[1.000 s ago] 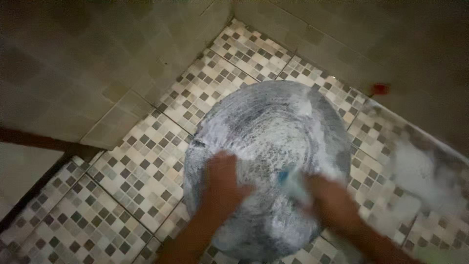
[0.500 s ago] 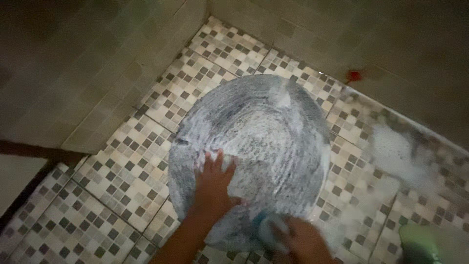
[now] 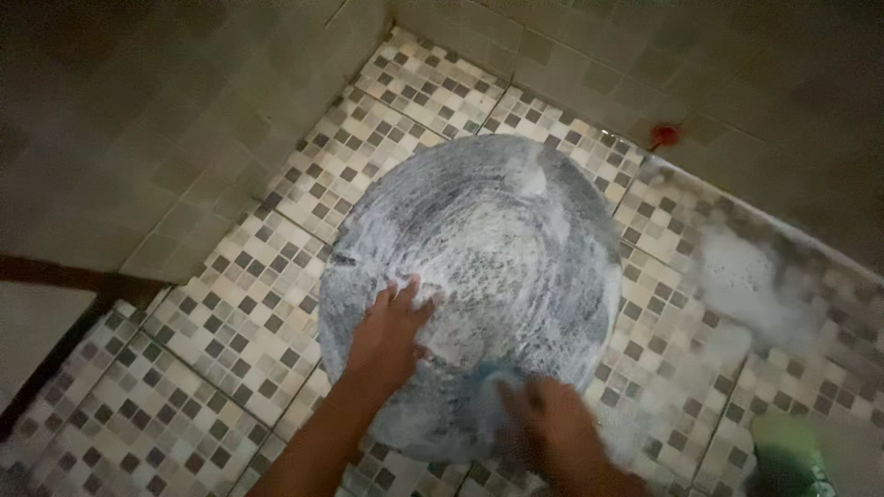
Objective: The person scrubs the surface of a large, circular stone using a small brush and soap, then rinses the stone by pouring water from a pink pitcher.
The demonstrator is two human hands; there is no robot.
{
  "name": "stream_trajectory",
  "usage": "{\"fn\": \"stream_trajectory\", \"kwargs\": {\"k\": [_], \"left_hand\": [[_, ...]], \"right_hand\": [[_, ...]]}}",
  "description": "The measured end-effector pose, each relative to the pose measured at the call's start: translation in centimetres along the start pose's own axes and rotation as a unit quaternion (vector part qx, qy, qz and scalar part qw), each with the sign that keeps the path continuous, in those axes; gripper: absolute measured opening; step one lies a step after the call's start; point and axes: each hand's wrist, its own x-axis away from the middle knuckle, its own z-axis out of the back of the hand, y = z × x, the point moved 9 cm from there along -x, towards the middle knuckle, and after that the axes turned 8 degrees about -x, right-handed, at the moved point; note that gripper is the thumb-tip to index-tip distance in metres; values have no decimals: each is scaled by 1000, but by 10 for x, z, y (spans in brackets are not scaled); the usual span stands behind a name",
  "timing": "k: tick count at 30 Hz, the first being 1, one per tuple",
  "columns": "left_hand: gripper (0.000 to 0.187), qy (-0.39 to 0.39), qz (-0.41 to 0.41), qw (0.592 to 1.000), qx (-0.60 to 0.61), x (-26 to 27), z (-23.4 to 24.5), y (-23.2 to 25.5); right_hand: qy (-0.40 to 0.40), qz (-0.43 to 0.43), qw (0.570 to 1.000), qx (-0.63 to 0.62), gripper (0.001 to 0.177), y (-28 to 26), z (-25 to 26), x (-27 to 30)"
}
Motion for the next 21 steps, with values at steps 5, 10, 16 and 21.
{"fn": "stream_trajectory", "kwargs": {"k": [5,10,16,21], "left_hand": [[73,39,-22,999,4,9,4,-7],[83,76,-44,996,36,6,6,-11],[86,91,-44,994,43,7,0,-16],[82,87,-36,994,48,9,3,-13]], "right_hand": [[52,294,952,66,30,-58,-43,26],[-41,511,857,54,39,-75,-56,59],[132,173,972,86,62,-14,94,-46],[263,59,959,88,70,1,161,-37]]}}
